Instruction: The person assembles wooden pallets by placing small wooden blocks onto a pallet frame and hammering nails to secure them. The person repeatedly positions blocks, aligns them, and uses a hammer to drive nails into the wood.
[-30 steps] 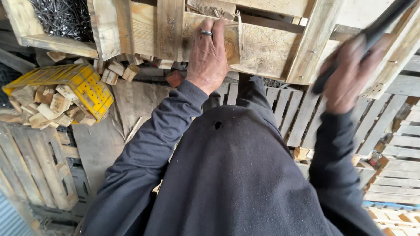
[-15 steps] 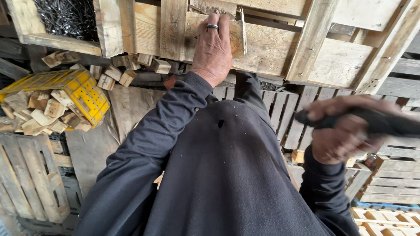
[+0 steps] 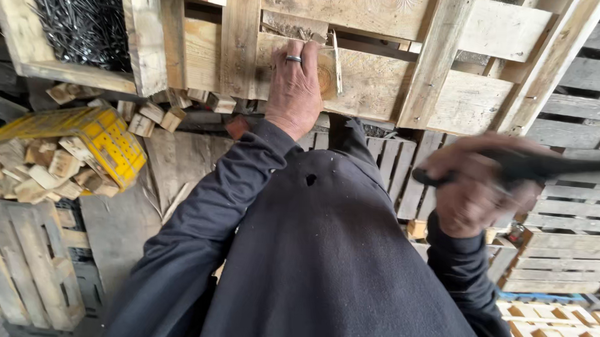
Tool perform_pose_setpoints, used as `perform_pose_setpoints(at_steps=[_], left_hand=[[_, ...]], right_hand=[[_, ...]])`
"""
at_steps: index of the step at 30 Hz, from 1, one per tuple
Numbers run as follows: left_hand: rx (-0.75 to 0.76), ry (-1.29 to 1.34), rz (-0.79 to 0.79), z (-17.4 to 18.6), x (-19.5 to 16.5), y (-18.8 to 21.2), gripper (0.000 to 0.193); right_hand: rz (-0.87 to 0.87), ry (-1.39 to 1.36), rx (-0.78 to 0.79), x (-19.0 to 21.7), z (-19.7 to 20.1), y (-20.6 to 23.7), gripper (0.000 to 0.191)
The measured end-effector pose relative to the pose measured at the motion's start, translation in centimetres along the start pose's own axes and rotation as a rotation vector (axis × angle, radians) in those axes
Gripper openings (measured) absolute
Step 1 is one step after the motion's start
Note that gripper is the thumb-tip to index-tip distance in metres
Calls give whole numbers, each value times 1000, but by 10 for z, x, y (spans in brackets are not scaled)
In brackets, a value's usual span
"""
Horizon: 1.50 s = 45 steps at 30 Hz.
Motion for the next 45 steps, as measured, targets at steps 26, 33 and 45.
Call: perform_pose_setpoints(at_steps=[26, 33, 45], left_hand=[[-44, -18, -40, 3, 1, -9, 57], [-63, -26, -39, 5, -3, 1, 63], [-141, -57, -69, 18, -4, 1, 64]], right_hand=[[-676, 1222, 47, -109, 38, 64, 18], [374, 638, 152, 3, -11, -20, 6], [-507, 1123, -103, -73, 28, 25, 19]])
Point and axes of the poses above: each hand's wrist, its own y-axis away from the middle knuckle, its own z-axis out of the back of the hand, x = y × z, the point moved 7 cm from there along -y, towards the middle knuckle, and after that the axes turned 15 degrees about z, right-handed, at the moved point
